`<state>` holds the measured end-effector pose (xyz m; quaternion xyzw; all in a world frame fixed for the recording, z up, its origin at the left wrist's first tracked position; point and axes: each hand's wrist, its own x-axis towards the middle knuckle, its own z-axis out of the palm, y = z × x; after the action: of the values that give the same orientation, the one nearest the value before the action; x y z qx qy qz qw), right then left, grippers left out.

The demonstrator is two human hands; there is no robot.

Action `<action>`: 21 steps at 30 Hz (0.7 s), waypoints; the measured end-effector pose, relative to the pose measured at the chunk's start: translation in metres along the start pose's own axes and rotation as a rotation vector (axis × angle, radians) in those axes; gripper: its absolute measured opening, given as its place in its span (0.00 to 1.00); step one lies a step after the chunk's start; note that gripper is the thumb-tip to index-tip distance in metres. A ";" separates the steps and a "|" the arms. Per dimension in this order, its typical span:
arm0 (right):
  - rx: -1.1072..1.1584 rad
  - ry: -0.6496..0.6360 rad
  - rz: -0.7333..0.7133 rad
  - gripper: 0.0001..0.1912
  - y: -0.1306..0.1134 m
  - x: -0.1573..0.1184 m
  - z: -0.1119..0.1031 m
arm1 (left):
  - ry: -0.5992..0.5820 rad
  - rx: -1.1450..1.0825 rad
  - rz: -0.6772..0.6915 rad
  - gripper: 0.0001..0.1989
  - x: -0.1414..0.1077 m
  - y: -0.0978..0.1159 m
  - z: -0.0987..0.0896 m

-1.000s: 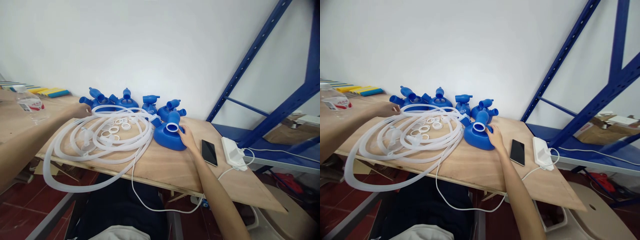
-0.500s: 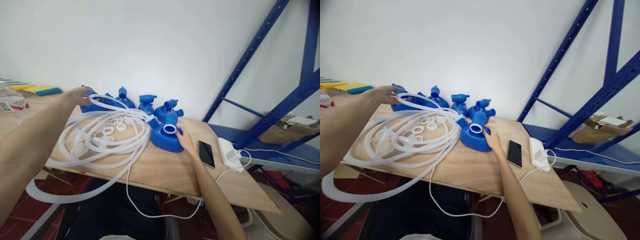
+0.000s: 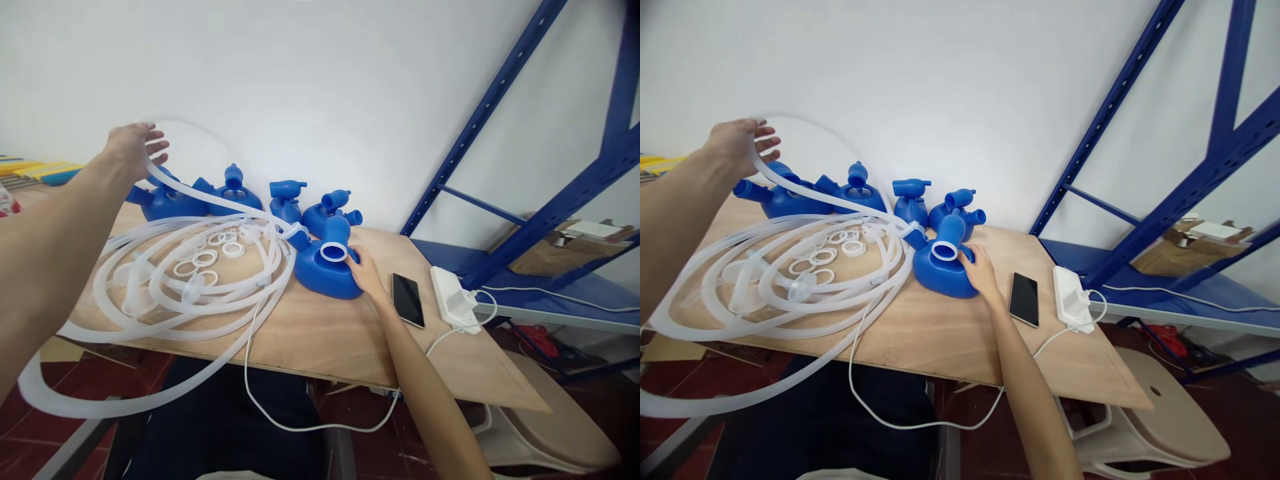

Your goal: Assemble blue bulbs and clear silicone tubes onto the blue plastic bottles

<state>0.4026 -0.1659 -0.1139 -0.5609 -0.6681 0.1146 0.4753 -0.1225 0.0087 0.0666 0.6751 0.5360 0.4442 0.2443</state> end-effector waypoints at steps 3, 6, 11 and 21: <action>0.004 -0.001 0.000 0.25 0.000 0.000 0.000 | 0.177 -0.294 -0.044 0.35 -0.006 0.025 0.001; 0.010 0.001 0.002 0.24 0.000 0.000 0.000 | 0.195 -0.365 -0.064 0.30 -0.011 0.047 0.004; 0.011 -0.005 0.006 0.24 0.000 0.000 0.000 | 0.260 -0.403 -0.166 0.24 -0.016 0.055 0.001; -0.001 -0.009 0.007 0.26 -0.002 0.000 -0.001 | 0.061 0.080 -0.700 0.15 -0.074 -0.005 0.015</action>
<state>0.4019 -0.1668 -0.1115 -0.5630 -0.6682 0.1186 0.4717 -0.1145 -0.0571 0.0309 0.4458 0.7589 0.3323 0.3390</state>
